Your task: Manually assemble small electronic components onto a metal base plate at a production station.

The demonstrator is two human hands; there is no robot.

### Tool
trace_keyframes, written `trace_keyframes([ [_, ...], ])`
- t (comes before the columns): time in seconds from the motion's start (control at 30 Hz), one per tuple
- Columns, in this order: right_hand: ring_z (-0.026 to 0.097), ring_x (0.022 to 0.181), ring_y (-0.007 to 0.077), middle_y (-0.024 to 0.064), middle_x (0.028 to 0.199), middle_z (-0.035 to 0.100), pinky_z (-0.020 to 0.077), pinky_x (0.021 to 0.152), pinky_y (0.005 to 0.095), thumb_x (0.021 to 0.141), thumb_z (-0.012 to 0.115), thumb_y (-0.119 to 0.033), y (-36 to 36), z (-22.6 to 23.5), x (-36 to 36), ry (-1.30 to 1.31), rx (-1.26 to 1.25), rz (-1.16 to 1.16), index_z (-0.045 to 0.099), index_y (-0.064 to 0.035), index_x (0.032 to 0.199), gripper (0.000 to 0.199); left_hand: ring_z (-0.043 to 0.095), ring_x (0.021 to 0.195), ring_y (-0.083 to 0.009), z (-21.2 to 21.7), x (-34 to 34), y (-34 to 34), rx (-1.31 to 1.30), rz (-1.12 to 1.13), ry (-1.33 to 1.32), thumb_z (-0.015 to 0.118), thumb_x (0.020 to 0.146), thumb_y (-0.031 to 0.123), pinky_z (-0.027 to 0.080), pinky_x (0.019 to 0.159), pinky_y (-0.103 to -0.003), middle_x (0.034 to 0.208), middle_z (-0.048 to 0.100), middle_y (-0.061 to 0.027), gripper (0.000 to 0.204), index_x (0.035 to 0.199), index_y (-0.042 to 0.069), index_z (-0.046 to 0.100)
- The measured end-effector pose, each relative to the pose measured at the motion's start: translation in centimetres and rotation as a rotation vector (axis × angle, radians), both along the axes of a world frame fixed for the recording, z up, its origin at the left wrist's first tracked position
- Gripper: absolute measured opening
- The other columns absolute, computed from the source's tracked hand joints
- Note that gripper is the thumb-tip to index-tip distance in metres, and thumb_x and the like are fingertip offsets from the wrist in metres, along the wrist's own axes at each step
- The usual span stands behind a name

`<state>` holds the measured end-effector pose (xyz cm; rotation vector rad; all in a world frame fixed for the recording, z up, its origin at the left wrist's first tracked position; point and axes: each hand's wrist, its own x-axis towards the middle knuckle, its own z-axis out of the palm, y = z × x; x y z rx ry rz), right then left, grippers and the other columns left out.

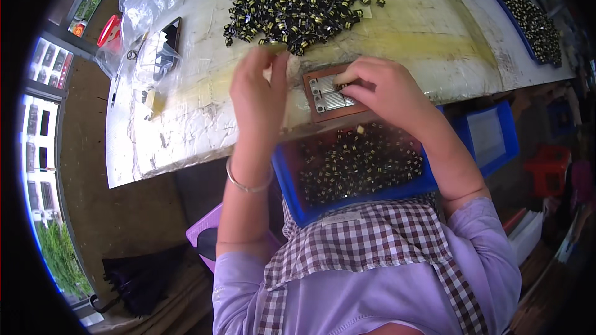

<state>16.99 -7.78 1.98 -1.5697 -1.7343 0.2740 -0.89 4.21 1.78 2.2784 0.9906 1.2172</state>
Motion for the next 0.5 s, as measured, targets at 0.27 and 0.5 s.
trace_keyframes([
  [0.27, 0.064, 0.077, 0.0243, 0.0076, 0.089, 0.066, 0.0507, 0.070, 0.0330, 0.081, 0.070, -0.010, 0.0, 0.3, -0.7, -0.005, -0.041, -0.068, 0.070, -0.0053, 0.093, 0.013, 0.063, 0.082, -0.0285, -1.1, 0.1, 1.9, -0.108, 0.053, 0.084, 0.067, 0.082, 0.005, 0.050, 0.074, -0.038, 0.090, 0.064, -0.0122, 0.014, 0.096, 0.004, 0.064],
  [0.5, 0.062, 0.074, 0.0210, 0.0071, 0.077, 0.065, 0.0495, 0.067, 0.0302, 0.083, 0.070, -0.014, 1.3, 0.9, 1.0, 0.074, -0.044, -0.053, 0.070, -0.0061, 0.095, 0.015, 0.065, 0.079, -0.0275, -0.8, -0.3, 0.9, -0.089, 0.101, 0.115, 0.066, 0.085, 0.008, 0.051, 0.071, -0.037, 0.087, 0.068, -0.0136, 0.015, 0.099, 0.003, 0.066],
])
